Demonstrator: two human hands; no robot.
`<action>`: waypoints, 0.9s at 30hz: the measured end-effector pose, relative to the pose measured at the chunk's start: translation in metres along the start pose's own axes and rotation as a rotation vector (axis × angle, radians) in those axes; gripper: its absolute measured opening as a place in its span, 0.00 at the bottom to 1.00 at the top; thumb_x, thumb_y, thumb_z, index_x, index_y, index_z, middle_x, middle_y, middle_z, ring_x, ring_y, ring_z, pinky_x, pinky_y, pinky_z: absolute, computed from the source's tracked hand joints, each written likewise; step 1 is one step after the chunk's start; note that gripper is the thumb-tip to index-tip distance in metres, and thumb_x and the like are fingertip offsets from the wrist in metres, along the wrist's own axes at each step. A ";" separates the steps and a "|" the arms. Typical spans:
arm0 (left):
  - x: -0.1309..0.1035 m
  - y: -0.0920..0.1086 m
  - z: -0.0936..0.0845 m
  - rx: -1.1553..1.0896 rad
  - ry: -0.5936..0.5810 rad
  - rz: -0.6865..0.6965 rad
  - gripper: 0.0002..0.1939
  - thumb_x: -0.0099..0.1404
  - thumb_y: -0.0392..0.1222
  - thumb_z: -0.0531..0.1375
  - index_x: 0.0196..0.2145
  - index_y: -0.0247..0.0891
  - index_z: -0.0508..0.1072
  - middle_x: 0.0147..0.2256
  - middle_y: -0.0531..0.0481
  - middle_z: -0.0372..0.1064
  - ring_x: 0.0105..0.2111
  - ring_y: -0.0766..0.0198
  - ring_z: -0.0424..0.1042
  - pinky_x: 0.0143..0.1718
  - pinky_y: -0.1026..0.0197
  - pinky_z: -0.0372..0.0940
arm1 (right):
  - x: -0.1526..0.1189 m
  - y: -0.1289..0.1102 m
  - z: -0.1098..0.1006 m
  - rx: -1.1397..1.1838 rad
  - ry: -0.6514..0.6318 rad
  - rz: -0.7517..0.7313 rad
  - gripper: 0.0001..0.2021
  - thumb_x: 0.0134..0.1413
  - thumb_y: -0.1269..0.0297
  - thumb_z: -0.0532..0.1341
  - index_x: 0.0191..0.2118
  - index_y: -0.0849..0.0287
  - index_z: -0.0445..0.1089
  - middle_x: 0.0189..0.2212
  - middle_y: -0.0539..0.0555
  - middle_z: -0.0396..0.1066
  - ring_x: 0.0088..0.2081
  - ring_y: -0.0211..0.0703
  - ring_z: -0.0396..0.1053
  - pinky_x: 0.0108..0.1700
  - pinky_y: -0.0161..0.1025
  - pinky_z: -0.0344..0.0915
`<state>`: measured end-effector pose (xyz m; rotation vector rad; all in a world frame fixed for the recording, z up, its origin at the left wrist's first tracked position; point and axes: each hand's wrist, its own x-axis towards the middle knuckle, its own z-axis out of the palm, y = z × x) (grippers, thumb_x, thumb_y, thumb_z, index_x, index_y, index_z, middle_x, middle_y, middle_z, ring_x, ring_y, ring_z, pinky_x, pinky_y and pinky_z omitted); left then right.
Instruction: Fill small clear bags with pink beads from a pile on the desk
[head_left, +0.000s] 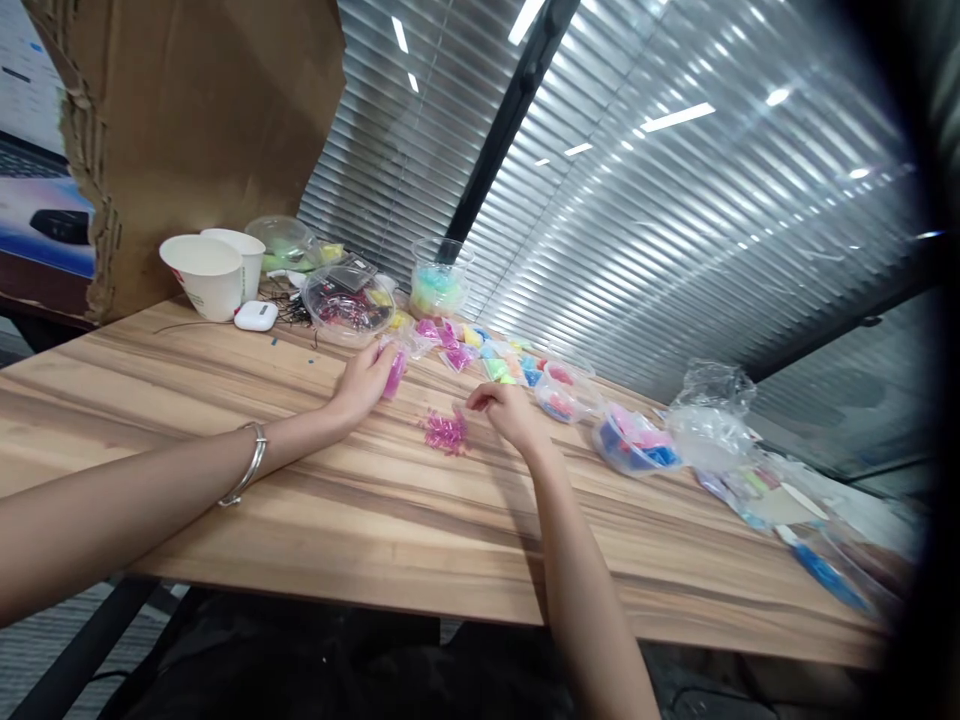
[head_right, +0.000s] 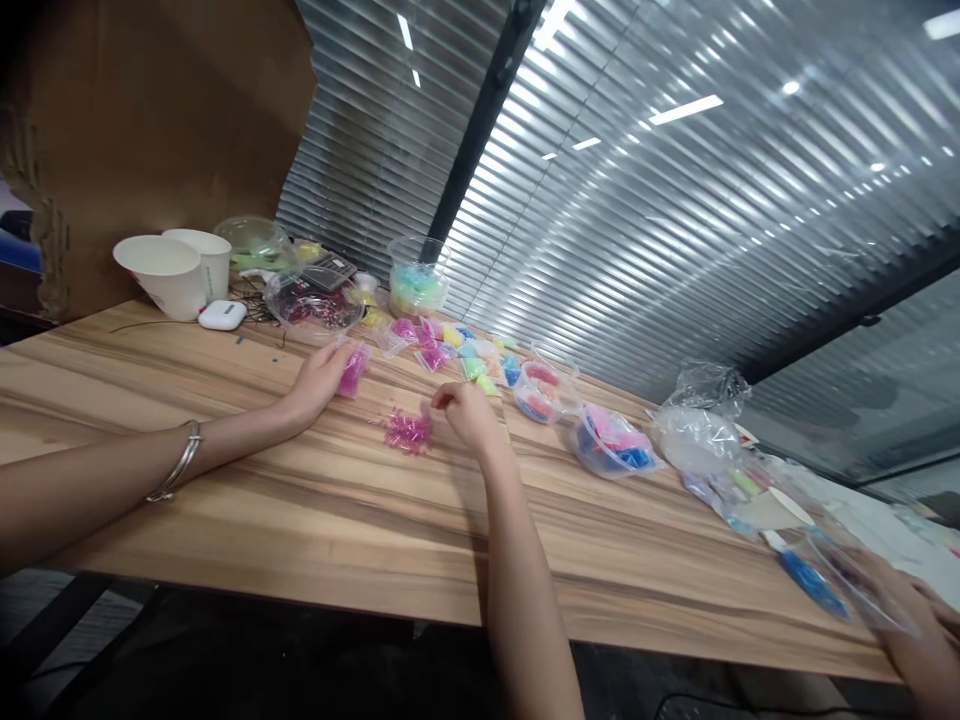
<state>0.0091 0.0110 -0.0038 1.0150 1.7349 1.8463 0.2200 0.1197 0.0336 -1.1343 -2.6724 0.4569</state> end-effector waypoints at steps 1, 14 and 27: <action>0.000 -0.001 0.000 0.015 0.000 0.016 0.18 0.61 0.54 0.51 0.32 0.39 0.72 0.31 0.49 0.73 0.34 0.59 0.69 0.37 0.63 0.62 | -0.001 0.006 -0.006 -0.026 -0.007 0.056 0.18 0.41 0.80 0.49 0.31 0.61 0.74 0.33 0.54 0.75 0.38 0.40 0.71 0.41 0.33 0.63; 0.004 -0.005 -0.003 0.086 -0.018 0.055 0.20 0.62 0.56 0.50 0.32 0.38 0.73 0.30 0.51 0.72 0.32 0.61 0.68 0.39 0.63 0.60 | -0.018 0.058 -0.029 0.100 -0.641 0.606 0.08 0.39 0.76 0.56 0.23 0.67 0.73 0.22 0.61 0.74 0.23 0.44 0.73 0.25 0.33 0.66; 0.008 -0.010 -0.002 0.074 -0.030 0.058 0.21 0.63 0.57 0.50 0.31 0.39 0.73 0.29 0.51 0.73 0.30 0.62 0.68 0.37 0.62 0.59 | -0.014 0.058 -0.021 0.338 -0.849 0.509 0.16 0.31 0.76 0.51 0.29 0.68 0.70 0.24 0.62 0.75 0.26 0.46 0.75 0.28 0.34 0.69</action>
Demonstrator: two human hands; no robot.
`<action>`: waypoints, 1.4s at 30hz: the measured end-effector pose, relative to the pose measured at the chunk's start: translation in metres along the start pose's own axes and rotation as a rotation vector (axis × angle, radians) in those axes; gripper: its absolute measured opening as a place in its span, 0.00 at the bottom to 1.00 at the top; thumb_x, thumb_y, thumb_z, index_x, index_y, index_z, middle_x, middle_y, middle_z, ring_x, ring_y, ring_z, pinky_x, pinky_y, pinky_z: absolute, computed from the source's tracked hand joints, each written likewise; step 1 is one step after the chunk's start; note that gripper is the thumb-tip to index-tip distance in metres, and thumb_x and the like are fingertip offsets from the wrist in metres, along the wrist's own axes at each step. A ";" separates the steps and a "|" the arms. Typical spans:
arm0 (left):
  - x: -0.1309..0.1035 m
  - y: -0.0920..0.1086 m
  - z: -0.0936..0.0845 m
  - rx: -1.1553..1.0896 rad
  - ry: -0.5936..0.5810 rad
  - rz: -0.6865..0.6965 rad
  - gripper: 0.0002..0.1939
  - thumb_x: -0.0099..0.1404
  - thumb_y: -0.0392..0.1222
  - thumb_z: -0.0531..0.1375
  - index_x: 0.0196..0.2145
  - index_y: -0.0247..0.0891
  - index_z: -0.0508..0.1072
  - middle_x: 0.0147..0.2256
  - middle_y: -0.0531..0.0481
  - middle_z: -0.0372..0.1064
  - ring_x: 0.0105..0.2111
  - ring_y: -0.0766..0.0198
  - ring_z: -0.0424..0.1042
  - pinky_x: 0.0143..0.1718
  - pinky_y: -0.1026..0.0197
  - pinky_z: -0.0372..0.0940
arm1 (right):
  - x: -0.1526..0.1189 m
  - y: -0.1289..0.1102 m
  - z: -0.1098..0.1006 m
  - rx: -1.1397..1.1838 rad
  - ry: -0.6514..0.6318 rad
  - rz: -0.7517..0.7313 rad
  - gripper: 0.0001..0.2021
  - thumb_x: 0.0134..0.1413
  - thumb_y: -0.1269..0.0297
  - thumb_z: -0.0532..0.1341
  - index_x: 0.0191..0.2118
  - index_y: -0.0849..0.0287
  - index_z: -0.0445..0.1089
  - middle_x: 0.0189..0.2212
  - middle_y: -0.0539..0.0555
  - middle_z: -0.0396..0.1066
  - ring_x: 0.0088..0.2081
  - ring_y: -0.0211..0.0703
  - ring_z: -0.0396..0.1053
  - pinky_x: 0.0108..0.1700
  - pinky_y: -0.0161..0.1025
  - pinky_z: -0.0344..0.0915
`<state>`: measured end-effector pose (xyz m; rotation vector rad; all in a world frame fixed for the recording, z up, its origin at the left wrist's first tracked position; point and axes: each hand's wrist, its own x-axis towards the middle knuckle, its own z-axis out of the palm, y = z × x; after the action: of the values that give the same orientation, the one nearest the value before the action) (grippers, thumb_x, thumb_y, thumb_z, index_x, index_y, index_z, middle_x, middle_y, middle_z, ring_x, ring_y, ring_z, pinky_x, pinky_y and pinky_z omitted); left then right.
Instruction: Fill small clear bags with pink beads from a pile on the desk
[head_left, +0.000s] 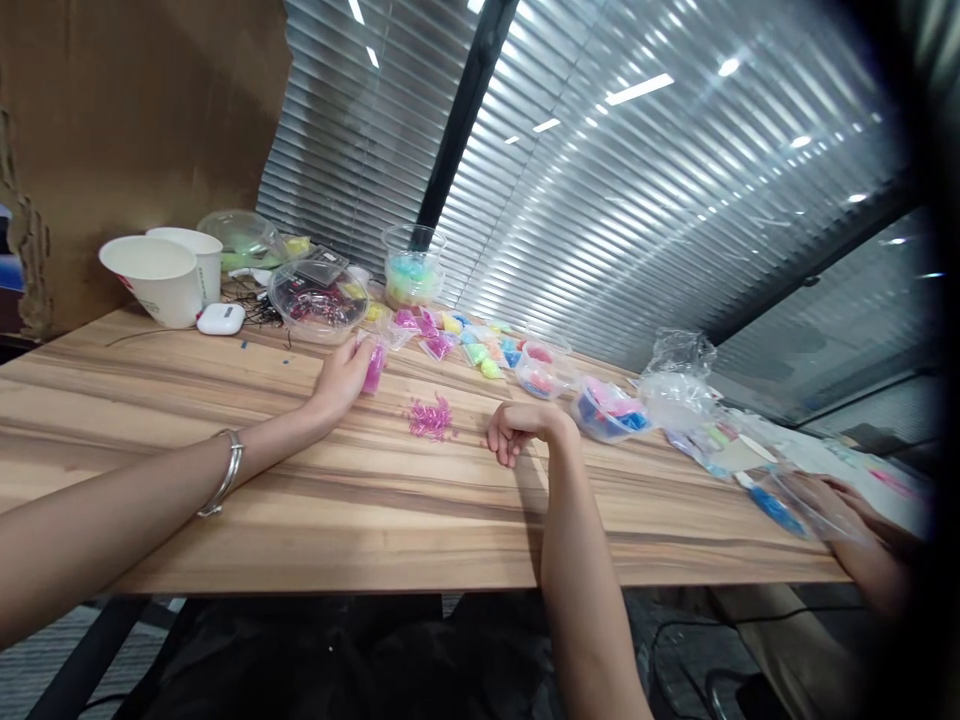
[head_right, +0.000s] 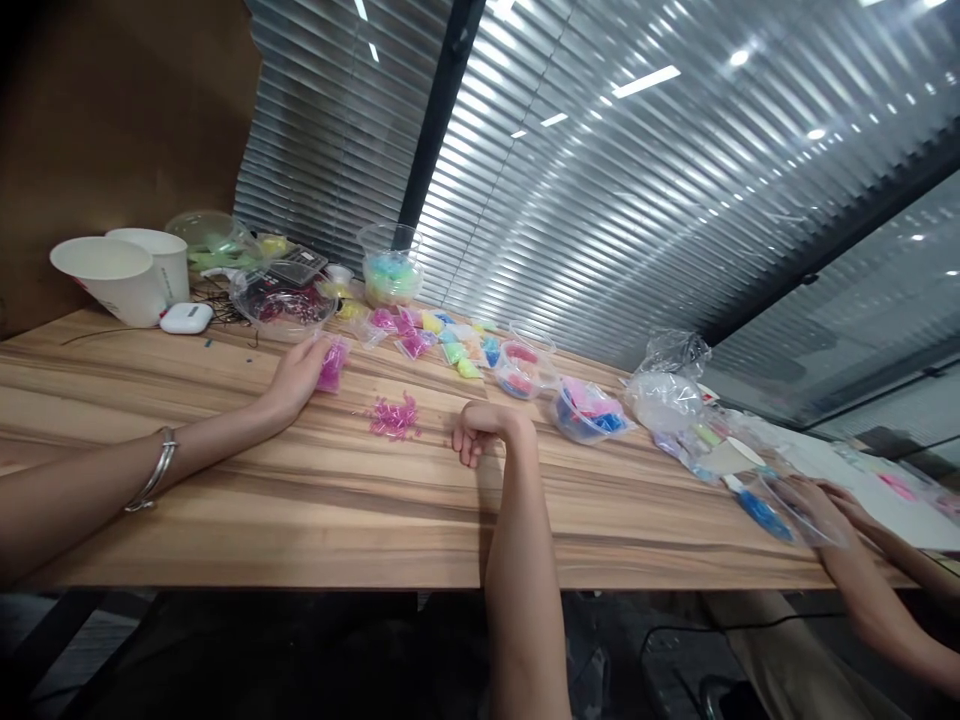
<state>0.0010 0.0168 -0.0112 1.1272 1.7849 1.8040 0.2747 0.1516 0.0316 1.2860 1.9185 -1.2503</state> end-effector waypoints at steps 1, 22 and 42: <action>0.000 -0.001 0.000 0.003 0.000 0.006 0.21 0.63 0.57 0.50 0.31 0.39 0.73 0.30 0.51 0.73 0.30 0.62 0.68 0.37 0.62 0.59 | 0.000 0.000 0.000 0.002 -0.004 -0.008 0.16 0.30 0.75 0.50 0.29 0.68 0.70 0.23 0.62 0.75 0.26 0.46 0.75 0.28 0.34 0.69; 0.007 -0.014 0.001 -0.049 -0.003 0.005 0.23 0.61 0.59 0.51 0.34 0.38 0.74 0.32 0.48 0.74 0.33 0.61 0.69 0.33 0.64 0.62 | -0.007 -0.034 0.019 0.025 0.042 -0.426 0.15 0.39 0.73 0.51 0.36 0.64 0.69 0.29 0.56 0.73 0.29 0.39 0.72 0.30 0.31 0.66; 0.002 -0.003 0.000 -0.051 -0.015 -0.014 0.22 0.61 0.58 0.51 0.32 0.37 0.74 0.31 0.48 0.73 0.32 0.61 0.68 0.36 0.63 0.61 | 0.012 -0.060 0.047 -0.461 0.548 -0.492 0.06 0.39 0.72 0.53 0.20 0.61 0.65 0.20 0.51 0.67 0.25 0.37 0.62 0.27 0.33 0.53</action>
<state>-0.0008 0.0191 -0.0133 1.1033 1.7244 1.8173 0.2118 0.1071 0.0252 1.0009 2.8321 -0.5965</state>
